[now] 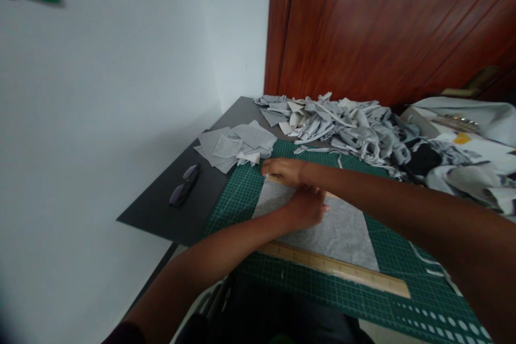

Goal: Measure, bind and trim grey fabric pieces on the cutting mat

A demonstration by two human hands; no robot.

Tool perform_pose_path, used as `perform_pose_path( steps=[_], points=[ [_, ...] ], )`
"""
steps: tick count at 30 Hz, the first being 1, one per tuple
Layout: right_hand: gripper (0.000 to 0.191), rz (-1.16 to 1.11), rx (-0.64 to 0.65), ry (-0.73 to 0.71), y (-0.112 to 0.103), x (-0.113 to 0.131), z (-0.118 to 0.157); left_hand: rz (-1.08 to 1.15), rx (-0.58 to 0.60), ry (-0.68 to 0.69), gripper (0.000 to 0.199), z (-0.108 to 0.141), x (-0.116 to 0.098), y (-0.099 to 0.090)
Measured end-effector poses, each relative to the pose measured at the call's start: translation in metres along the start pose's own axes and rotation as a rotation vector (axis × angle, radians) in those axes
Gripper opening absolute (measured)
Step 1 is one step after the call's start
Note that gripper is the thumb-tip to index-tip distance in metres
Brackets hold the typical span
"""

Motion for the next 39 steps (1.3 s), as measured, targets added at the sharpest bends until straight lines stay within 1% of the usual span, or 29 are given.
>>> perform_pose_path(
  steps=[4, 11, 18, 21, 26, 33, 36, 39],
  points=[
    [0.023, -0.010, -0.026, 0.006, 0.001, 0.000, 0.000, -0.003, -0.010, 0.002, 0.050, 0.001, 0.000, 0.000],
    [0.026, 0.002, -0.003, -0.019, 0.000, 0.004, 0.000, -0.009, -0.020, 0.002, 0.051, 0.000, 0.001, 0.003],
    [0.022, -0.014, -0.002, -0.019, 0.003, 0.001, -0.002, 0.000, 0.001, -0.004, 0.052, 0.001, 0.000, 0.001],
    [0.021, 0.042, 0.014, -0.032, 0.002, 0.004, -0.002, 0.003, -0.002, 0.004, 0.052, 0.001, 0.000, 0.002],
    [0.016, 0.187, 0.093, -0.038, 0.004, 0.004, -0.005, 0.001, -0.048, 0.016, 0.049, 0.001, 0.000, 0.002],
    [0.019, 0.245, 0.083, 0.013, 0.001, -0.009, -0.005, -0.032, -0.033, 0.014, 0.050, 0.002, -0.001, -0.003],
    [0.017, 0.249, 0.099, 0.001, 0.001, -0.006, -0.003, -0.027, -0.025, 0.010, 0.050, 0.003, 0.000, -0.002],
    [0.017, 0.224, 0.076, -0.019, 0.001, 0.001, -0.003, -0.014, -0.018, 0.017, 0.049, 0.002, 0.000, 0.000]
  ],
)
Point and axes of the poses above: each hand's wrist, its own z-axis away from the middle knuckle, its own y-axis out of the palm, x = y × z, the point moved 7 cm from there along -z, towards the middle knuckle, and after that the axes turned 5 degrees about z, right-handed, at the moved point
